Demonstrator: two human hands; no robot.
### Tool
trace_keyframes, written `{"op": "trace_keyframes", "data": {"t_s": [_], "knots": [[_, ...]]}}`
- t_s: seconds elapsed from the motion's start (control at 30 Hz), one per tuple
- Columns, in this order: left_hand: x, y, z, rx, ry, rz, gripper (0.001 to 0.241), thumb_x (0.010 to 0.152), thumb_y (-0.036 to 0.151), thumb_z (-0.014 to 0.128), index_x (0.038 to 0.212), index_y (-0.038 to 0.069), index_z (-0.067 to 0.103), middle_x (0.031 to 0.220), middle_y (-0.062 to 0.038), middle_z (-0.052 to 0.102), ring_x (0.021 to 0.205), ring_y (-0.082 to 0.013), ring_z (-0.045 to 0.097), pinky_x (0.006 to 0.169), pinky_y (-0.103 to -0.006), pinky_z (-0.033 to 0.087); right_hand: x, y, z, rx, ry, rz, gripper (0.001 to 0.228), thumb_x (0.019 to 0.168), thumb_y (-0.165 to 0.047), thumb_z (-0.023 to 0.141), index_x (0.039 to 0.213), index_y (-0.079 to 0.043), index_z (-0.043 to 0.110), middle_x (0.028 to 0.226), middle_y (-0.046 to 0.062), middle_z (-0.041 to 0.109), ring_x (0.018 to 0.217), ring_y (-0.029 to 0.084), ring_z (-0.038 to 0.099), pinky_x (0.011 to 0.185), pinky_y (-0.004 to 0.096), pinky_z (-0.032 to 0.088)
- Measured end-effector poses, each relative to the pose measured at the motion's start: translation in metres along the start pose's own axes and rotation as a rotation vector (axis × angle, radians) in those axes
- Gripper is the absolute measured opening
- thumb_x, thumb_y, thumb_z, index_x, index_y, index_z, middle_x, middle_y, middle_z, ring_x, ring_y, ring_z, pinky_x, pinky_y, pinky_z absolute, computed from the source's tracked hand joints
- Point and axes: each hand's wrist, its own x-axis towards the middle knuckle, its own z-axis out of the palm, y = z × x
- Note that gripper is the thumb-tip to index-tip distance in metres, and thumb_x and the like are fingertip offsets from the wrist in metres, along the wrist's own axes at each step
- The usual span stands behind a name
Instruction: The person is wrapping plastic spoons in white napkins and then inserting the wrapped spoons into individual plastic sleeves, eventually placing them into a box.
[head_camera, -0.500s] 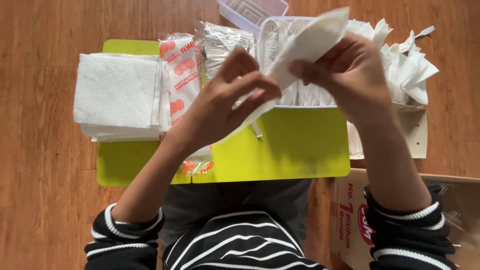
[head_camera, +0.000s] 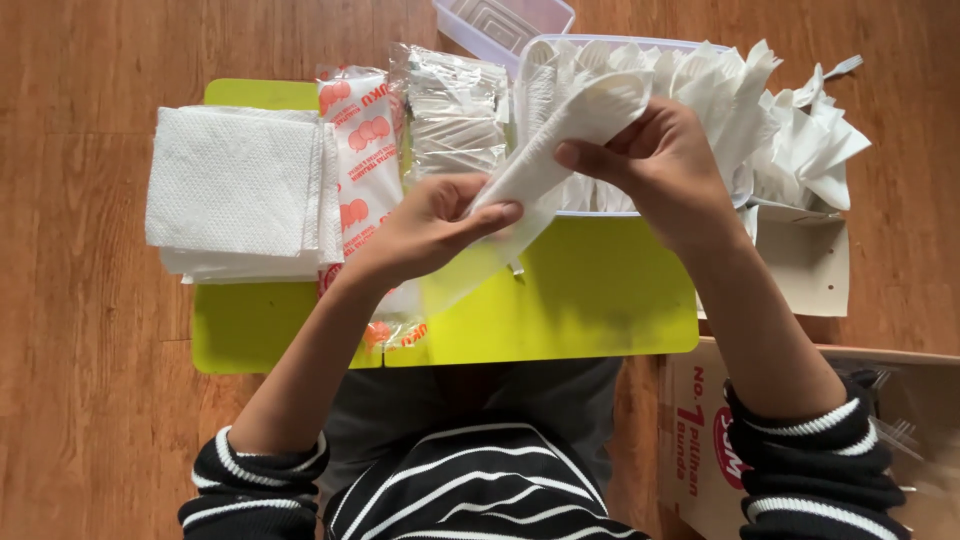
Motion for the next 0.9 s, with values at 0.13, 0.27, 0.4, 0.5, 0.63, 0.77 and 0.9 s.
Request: {"op": "trace_keyframes", "data": {"t_s": [0.13, 0.27, 0.4, 0.5, 0.63, 0.77, 0.9], "knots": [[-0.003, 0.020, 0.007, 0.118, -0.005, -0.082, 0.045, 0.096, 0.043, 0.057, 0.120, 0.011, 0.078, 0.096, 0.000, 0.083, 0.059, -0.0012, 0.047, 0.053, -0.0166, 0.036, 0.000, 0.002, 0.005, -0.033, -0.043, 0.009, 0.031, 0.081, -0.012, 0.084, 0.107, -0.002, 0.070, 0.107, 0.009, 0.077, 0.094, 0.015, 0.075, 0.084, 0.026, 0.065], [-0.002, 0.014, 0.009, -0.016, -0.038, 0.022, 0.041, 0.098, 0.037, 0.058, 0.115, 0.002, 0.070, 0.099, -0.009, 0.080, 0.080, -0.0120, 0.070, 0.067, -0.0240, 0.054, -0.002, -0.001, 0.004, -0.113, -0.128, 0.032, 0.032, 0.084, -0.010, 0.080, 0.111, 0.000, 0.067, 0.105, 0.012, 0.076, 0.091, 0.019, 0.076, 0.082, 0.028, 0.065], [-0.001, 0.011, 0.008, -0.090, -0.070, 0.014, 0.045, 0.095, 0.035, 0.060, 0.117, -0.003, 0.067, 0.102, -0.016, 0.079, 0.094, -0.0214, 0.080, 0.079, -0.0304, 0.069, 0.003, -0.013, -0.015, -0.090, -0.150, -0.006, 0.033, 0.090, -0.008, 0.075, 0.120, -0.002, 0.062, 0.112, 0.011, 0.072, 0.100, 0.015, 0.072, 0.092, 0.020, 0.062], [-0.001, 0.011, 0.008, -0.073, -0.088, 0.028, 0.046, 0.096, 0.038, 0.058, 0.116, -0.003, 0.067, 0.101, -0.016, 0.079, 0.093, -0.0206, 0.079, 0.078, -0.0296, 0.069, 0.001, -0.024, -0.009, -0.167, -0.135, -0.048, 0.020, 0.092, -0.006, 0.077, 0.108, -0.001, 0.068, 0.102, 0.009, 0.074, 0.090, 0.011, 0.072, 0.083, 0.018, 0.062], [0.002, 0.012, 0.011, -0.119, -0.063, 0.078, 0.044, 0.097, 0.039, 0.058, 0.113, -0.001, 0.065, 0.100, -0.014, 0.078, 0.085, -0.0183, 0.078, 0.075, -0.0276, 0.067, 0.009, -0.015, -0.008, -0.239, -0.178, -0.091, 0.019, 0.092, -0.006, 0.079, 0.107, 0.001, 0.070, 0.099, 0.010, 0.073, 0.079, 0.011, 0.067, 0.069, 0.018, 0.058], [0.004, 0.013, 0.014, 0.053, 0.048, 0.104, 0.035, 0.099, 0.041, 0.057, 0.104, 0.008, 0.068, 0.083, 0.001, 0.069, 0.070, -0.0079, 0.067, 0.062, -0.0210, 0.050, 0.012, -0.014, 0.002, -0.396, -0.194, -0.130, 0.011, 0.093, -0.005, 0.081, 0.102, -0.004, 0.074, 0.084, 0.001, 0.068, 0.063, 0.002, 0.047, 0.052, 0.015, 0.038], [0.010, -0.007, 0.010, -0.358, -0.051, 0.076, 0.054, 0.101, 0.039, 0.051, 0.136, -0.003, 0.051, 0.119, -0.023, 0.073, 0.096, -0.0287, 0.078, 0.087, -0.0377, 0.067, 0.016, -0.010, 0.001, -0.445, -0.187, -0.253, 0.013, 0.095, -0.006, 0.084, 0.100, -0.003, 0.072, 0.085, 0.002, 0.068, 0.069, 0.005, 0.049, 0.059, 0.017, 0.039]]}}
